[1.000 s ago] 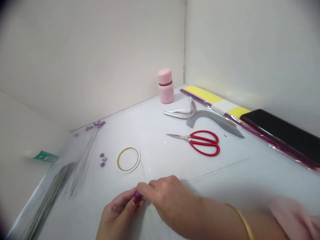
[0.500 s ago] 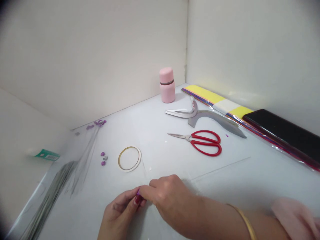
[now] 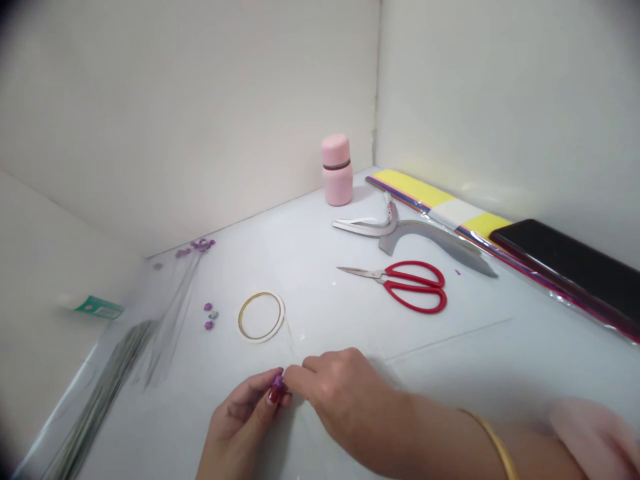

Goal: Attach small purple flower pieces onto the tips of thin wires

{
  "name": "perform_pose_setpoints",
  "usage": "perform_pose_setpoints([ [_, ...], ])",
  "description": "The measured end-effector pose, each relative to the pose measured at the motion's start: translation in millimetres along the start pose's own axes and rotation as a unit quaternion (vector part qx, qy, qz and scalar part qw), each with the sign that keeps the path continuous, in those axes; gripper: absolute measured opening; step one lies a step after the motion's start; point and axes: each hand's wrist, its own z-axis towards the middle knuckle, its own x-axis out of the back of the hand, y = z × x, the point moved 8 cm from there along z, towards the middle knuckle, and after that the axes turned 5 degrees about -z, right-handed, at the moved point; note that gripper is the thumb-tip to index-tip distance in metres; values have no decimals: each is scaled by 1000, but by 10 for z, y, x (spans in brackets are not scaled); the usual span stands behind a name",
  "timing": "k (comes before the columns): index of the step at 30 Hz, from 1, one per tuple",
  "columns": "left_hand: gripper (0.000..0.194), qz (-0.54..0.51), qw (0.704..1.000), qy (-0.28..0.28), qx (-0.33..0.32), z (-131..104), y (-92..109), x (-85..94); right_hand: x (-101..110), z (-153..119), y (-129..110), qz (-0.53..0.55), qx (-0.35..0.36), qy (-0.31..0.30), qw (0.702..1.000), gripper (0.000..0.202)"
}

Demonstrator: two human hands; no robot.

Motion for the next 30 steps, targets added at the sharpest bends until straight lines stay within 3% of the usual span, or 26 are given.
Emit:
perform_pose_setpoints([
  [7,22,-27,1000,-2,14,6,-28,-3,7,-7,-22,4,17,16,1000,26],
  [17,20,-30,999,-3,10,0,-29,-22,37,-24,-46,15,47,51,997,19],
  [30,19,-67,998,-12,-5,11,3,-22,23,7,-2,-2,-8,7,1000,23],
])
